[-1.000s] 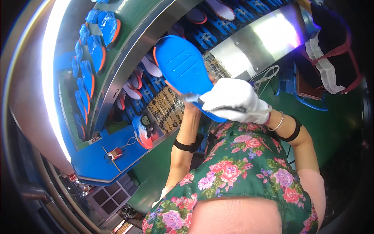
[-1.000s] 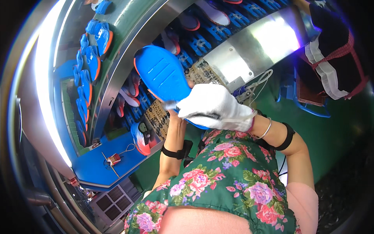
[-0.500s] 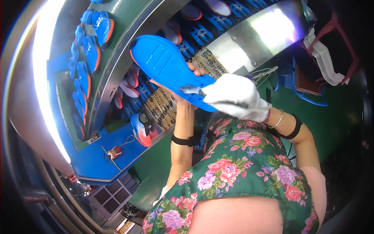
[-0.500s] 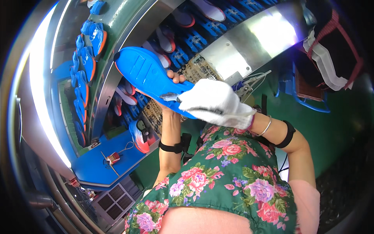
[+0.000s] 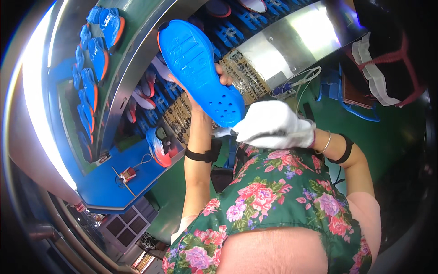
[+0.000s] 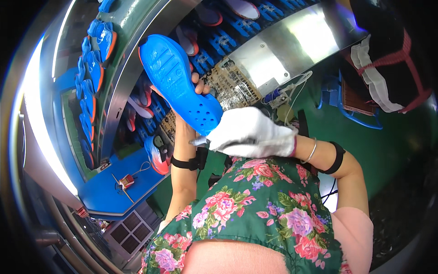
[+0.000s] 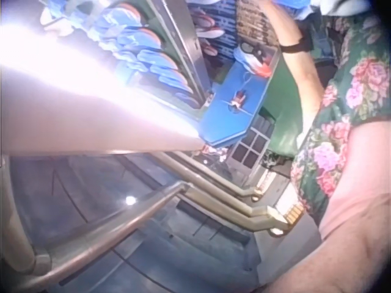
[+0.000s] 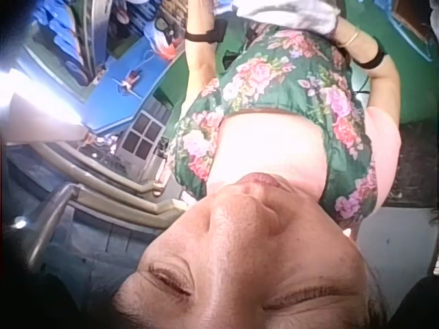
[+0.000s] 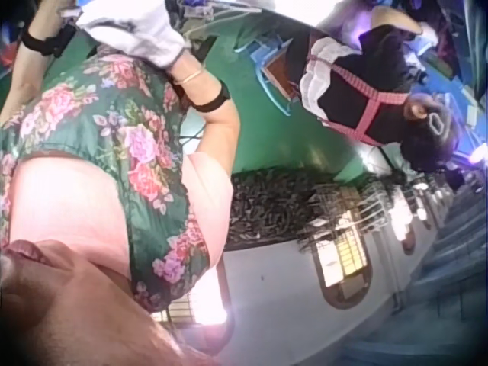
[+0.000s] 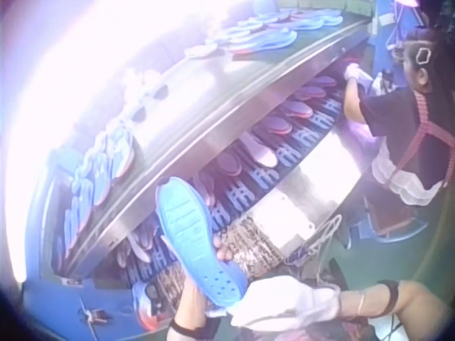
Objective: Applying glue or primer to blue shoe soles using a handheld brush.
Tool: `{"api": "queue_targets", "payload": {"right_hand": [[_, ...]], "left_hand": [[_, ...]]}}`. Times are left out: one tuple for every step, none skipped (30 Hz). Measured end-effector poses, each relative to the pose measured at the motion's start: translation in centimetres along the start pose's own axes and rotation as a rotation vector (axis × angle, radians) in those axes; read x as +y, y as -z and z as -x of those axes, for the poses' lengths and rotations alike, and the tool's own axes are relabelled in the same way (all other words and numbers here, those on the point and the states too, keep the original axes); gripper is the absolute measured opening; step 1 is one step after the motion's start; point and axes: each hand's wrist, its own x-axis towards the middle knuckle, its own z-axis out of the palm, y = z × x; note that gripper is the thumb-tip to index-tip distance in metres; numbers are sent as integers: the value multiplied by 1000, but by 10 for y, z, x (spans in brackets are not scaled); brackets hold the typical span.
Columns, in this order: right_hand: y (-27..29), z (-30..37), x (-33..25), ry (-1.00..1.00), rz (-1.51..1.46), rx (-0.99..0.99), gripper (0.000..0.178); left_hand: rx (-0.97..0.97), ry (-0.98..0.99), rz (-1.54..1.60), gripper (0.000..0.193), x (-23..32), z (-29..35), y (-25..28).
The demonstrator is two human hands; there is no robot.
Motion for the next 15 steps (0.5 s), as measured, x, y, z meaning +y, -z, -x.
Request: {"api": "queue_targets", "payload": {"right_hand": [[0,0,1,-64,-8,40,21],[-1,1,2,-94,-9,105,18],[-2,1,3,-89,89,157,19],[-3,1,4,-68,185,132,21],[-4,1,3,66,282,76,22],[-6,0,4,148,369,43,24],[-6,0,4,182,414,-58,24],[-7,-1,4,177,369,-121,23],[-5,-2,5,84,241,-109,21],[-3,-3,6,80,115,-109,20],[0,-4,7,-11,-30,-81,19],[4,-4,8,-87,-183,-14,19],[6,-5,10,-53,9,17,15],[8,-6,11,-79,146,-6,14],[9,-5,10,-63,148,-34,13]], "left_hand": [[-3,33,-37,119,2,0,0],[-14,60,-73,120,4,0,0],[-1,62,-68,120,7,-1,0],[12,125,-95,121,9,-1,1],[19,183,-128,122,11,-3,2],[21,185,-120,122,13,-5,3],[4,230,-119,123,14,-8,4],[-6,270,-118,125,15,-10,6],[-7,271,-115,125,15,-11,7],[-47,305,-130,126,15,-13,8],[-87,342,-155,126,16,-14,9],[-81,333,-143,126,17,-15,10],[-20,381,-159,126,19,-16,11],[18,428,-168,126,21,-17,12],[81,390,-231,125,23,-18,14]]}}
